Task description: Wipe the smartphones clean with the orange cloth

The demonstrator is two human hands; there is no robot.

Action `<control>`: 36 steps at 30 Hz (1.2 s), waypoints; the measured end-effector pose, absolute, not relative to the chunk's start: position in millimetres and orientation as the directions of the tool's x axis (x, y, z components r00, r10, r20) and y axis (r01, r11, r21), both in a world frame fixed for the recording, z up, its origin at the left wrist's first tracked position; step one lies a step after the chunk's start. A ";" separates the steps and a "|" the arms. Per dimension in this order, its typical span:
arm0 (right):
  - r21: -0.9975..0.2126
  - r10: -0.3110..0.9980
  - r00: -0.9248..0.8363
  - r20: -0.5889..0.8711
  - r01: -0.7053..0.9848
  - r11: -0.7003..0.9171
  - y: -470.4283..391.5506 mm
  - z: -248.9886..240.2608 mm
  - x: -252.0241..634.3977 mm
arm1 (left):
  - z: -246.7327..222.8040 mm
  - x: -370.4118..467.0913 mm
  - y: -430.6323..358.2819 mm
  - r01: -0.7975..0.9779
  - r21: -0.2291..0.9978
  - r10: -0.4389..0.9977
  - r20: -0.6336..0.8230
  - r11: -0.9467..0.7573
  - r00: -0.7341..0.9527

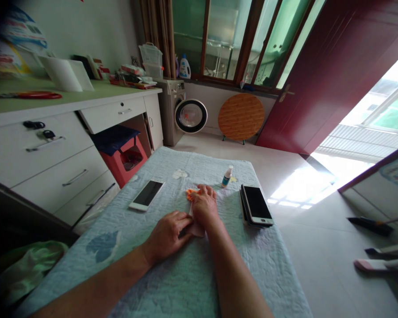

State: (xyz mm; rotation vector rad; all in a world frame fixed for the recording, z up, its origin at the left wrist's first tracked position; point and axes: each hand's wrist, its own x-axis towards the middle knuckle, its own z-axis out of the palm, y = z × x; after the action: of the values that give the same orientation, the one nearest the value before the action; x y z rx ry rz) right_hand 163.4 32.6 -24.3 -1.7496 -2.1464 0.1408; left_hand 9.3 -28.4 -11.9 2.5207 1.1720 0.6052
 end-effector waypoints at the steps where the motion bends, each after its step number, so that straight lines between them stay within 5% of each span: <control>1: -0.311 0.959 -0.168 0.226 0.921 0.235 32.1 -26.0 163.4 | -12.9 9.3 -28.2 0.647 0.437 0.776 0.253 -0.624 0.577; 12: -0.376 0.945 -0.289 0.153 0.868 0.326 18.1 -29.6 171.8 | -10.7 9.3 -25.4 0.534 0.555 0.757 0.327 -0.638 0.565; 21: -0.400 0.924 -0.383 0.021 0.844 0.359 -13.4 -7.0 173.5 | -20.1 8.4 -26.5 0.619 0.498 0.795 0.373 -0.607 0.478; 27: -0.430 0.910 -0.410 0.055 0.813 0.393 -32.3 -7.5 173.2 | -29.0 5.6 -21.0 0.604 0.490 0.772 0.488 -0.628 0.407; 36: -0.342 0.951 -0.256 0.170 0.890 0.301 -18.6 -14.6 184.3 | -34.2 3.0 -20.1 0.594 0.501 0.777 0.400 -0.630 0.486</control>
State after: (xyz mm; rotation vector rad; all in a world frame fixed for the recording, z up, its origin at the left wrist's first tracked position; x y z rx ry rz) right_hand 184.3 -18.6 -14.6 -1.6577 -2.2332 0.2501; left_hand 3.0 -20.1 -34.2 2.4400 1.1600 0.8813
